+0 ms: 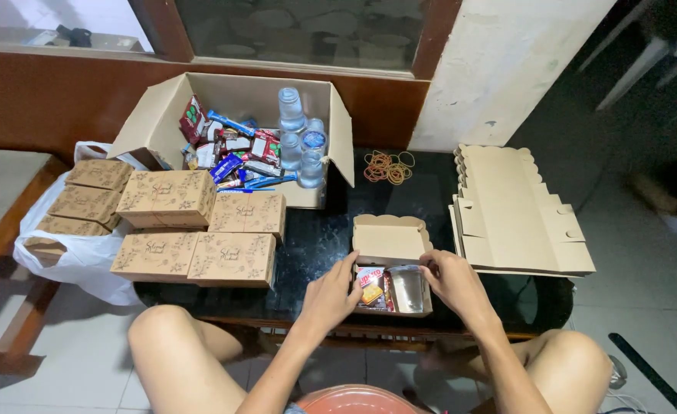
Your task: Folding a cardboard box and packing it with snack packets and water bottles.
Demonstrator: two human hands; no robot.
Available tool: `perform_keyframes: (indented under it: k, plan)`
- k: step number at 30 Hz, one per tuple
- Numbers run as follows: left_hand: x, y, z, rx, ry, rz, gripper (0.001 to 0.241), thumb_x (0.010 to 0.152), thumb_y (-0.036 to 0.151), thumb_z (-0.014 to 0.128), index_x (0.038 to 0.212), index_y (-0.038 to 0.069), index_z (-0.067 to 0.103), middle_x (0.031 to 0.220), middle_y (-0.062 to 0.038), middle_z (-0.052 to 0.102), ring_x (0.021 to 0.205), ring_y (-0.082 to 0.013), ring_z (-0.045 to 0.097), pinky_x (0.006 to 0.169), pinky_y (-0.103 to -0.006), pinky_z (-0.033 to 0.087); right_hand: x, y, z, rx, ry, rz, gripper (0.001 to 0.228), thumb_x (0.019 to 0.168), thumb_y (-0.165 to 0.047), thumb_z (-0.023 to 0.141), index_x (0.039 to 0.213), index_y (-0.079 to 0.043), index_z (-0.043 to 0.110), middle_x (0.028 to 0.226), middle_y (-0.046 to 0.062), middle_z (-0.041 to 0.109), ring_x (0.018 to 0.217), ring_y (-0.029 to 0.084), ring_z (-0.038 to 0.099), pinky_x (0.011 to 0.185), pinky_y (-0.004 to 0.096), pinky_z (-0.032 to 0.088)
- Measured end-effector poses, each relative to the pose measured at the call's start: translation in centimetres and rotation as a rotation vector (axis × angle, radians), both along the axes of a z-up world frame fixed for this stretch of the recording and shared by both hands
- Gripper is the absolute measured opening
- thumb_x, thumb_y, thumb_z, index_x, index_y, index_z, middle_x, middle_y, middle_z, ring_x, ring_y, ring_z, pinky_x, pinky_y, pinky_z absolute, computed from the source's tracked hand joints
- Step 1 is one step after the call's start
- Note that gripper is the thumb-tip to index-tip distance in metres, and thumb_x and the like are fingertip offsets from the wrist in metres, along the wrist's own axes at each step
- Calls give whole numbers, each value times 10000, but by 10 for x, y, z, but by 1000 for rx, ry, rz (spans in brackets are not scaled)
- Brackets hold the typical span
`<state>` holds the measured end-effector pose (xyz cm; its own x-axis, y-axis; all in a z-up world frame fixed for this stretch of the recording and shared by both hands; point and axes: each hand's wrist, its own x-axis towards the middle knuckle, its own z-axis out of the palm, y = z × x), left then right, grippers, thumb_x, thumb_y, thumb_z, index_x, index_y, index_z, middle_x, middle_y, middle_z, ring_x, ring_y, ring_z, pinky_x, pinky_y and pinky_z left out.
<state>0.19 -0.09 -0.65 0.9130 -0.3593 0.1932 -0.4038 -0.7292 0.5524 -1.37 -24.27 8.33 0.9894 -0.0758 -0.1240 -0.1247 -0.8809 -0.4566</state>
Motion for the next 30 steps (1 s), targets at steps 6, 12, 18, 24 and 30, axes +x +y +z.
perform_keyframes:
  k: [6,12,18,24,30]
  plan:
    - [-1,0,3,27,4,3,586,939,286,541,1506,175,442,959,-82,658,849,-342,720,724,-500,598,-4,9,8,16,0,-31,268,939,-231,687,1146,-72,748,905,156,766,919,320,757,789,437,608]
    - [1,0,-3,40,-3,-1,595,938,303,534,1513,185,438,958,-58,653,833,-321,719,715,-476,600,-4,13,5,1,-1,-63,298,933,-294,697,1127,-76,752,876,128,767,890,301,755,783,424,596]
    - [1,-1,-7,47,-30,4,590,938,301,535,1508,181,440,967,-71,658,830,-322,723,717,-480,604,-2,13,-1,18,-32,-92,391,930,-420,703,1044,-49,751,818,145,739,856,332,747,763,459,586]
    - [2,-2,-11,63,-61,11,586,934,300,536,1502,183,446,975,-73,661,818,-323,727,709,-480,609,0,15,-7,-3,-36,-124,397,909,-434,717,1048,-63,749,835,126,744,890,329,752,770,457,584]
    - [2,-2,-12,64,-69,12,585,933,306,533,1499,188,445,968,-67,660,816,-318,730,703,-474,612,3,10,-17,-28,-39,-123,350,931,-410,703,1075,-95,751,830,104,746,891,311,755,769,445,589]
